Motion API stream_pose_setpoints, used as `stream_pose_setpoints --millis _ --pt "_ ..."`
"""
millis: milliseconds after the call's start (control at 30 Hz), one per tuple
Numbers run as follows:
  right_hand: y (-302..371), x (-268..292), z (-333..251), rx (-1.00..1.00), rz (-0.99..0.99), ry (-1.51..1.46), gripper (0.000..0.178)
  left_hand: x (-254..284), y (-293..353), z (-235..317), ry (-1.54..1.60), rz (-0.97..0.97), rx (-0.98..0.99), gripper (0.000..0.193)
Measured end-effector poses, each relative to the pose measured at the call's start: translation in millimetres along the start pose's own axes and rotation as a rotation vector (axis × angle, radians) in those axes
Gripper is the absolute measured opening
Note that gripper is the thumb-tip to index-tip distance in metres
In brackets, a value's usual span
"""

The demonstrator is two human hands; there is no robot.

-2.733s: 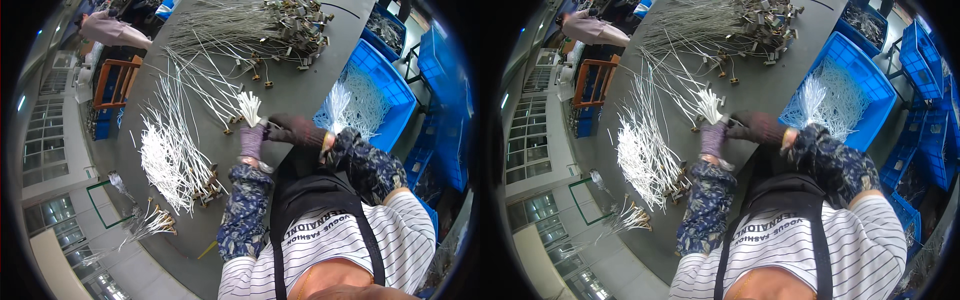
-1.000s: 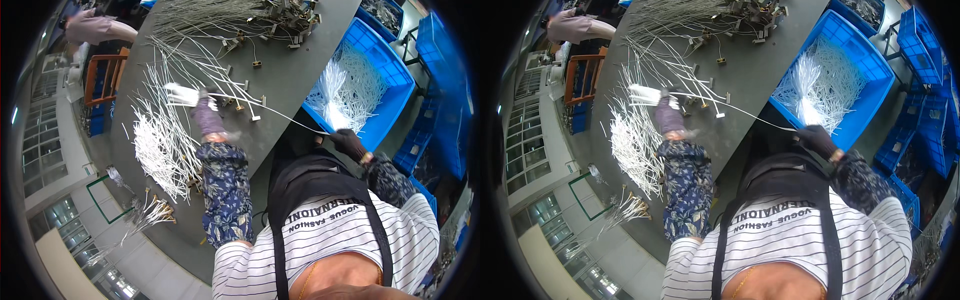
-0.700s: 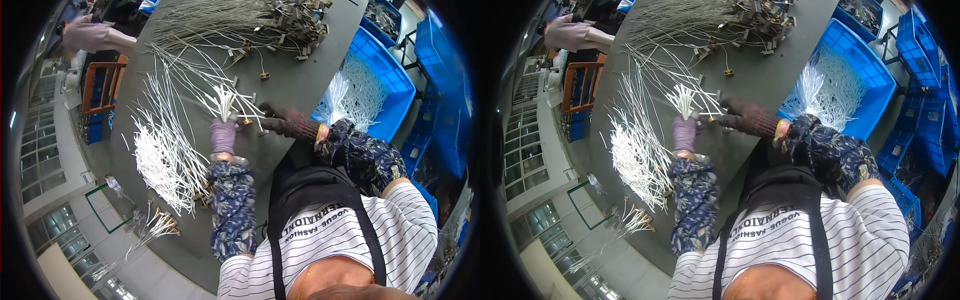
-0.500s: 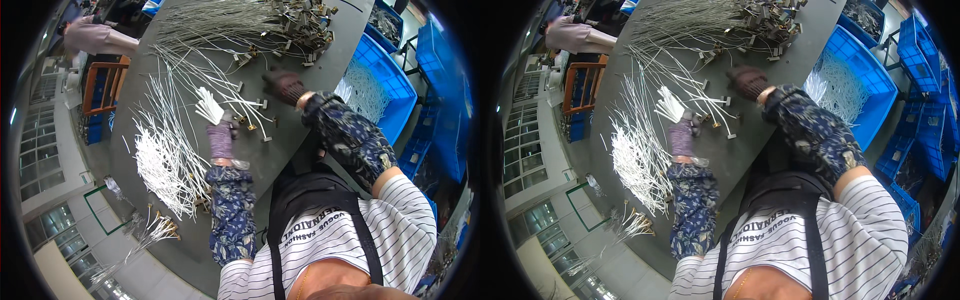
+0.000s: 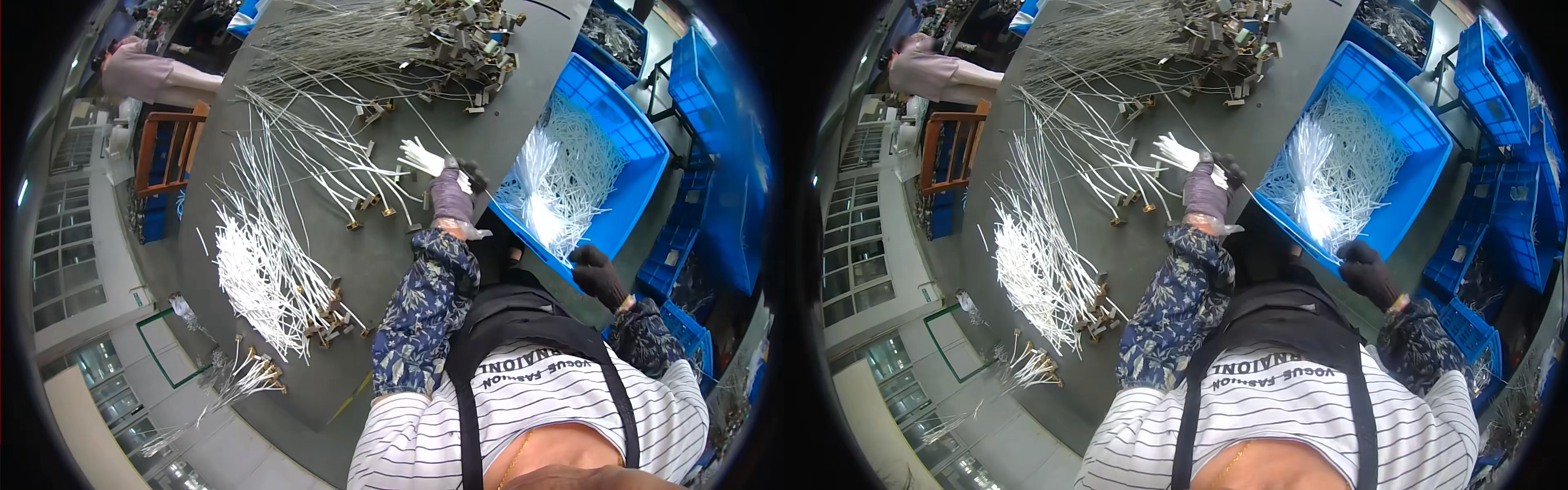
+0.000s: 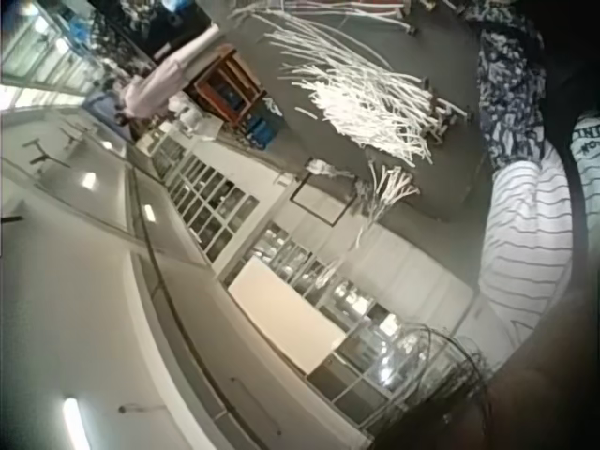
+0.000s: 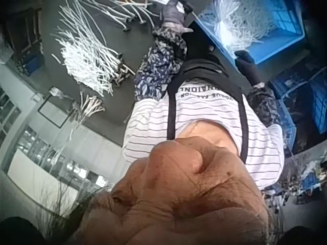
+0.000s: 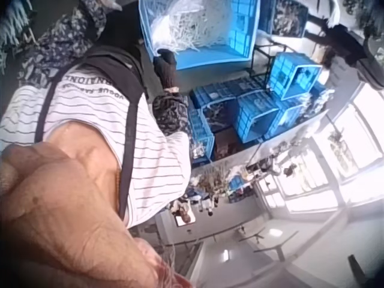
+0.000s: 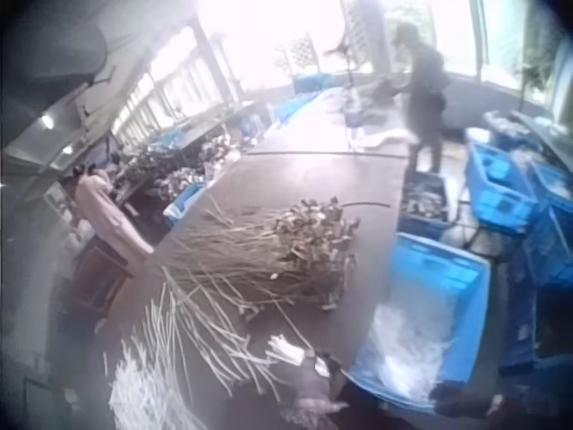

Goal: Bundling and organizing white wire strands into groups at a workbench.

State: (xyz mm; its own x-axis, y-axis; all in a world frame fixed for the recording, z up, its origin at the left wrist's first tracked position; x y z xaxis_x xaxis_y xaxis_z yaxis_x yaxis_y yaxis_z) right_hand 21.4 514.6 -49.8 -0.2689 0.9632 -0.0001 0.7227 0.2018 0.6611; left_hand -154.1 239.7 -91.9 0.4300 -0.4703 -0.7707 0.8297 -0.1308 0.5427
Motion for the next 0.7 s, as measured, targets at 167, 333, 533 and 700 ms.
stream_pose_setpoints --millis 167,333,533,700 --pt "49 67 115 -0.326 0.087 0.135 0.016 -41 7 80 -0.302 -0.029 -0.369 0.024" --pt "40 56 114 -0.354 0.063 0.168 0.018 -78 44 175 -0.412 0.033 -0.663 0.024" --pt "37 54 94 -0.250 0.045 0.172 0.017 -101 69 193 -0.466 0.162 -0.691 0.025" --pt "42 53 88 -0.213 0.033 0.194 0.016 -81 64 199 -0.495 0.232 -0.667 0.026"
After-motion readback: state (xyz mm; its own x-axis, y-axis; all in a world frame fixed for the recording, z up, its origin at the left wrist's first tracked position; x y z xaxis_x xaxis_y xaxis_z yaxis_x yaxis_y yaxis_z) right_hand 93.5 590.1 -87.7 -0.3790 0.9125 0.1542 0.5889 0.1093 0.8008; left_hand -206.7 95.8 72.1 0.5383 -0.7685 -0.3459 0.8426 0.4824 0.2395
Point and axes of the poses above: each hand's wrist, its own y-axis away from the middle knuckle, its own x-axis out of the back of the hand, z = x × y, the point moved 8 cm from there along -y, towards the middle knuckle, and after that the axes turned 5 degrees about -z, right-handed, at the moved point
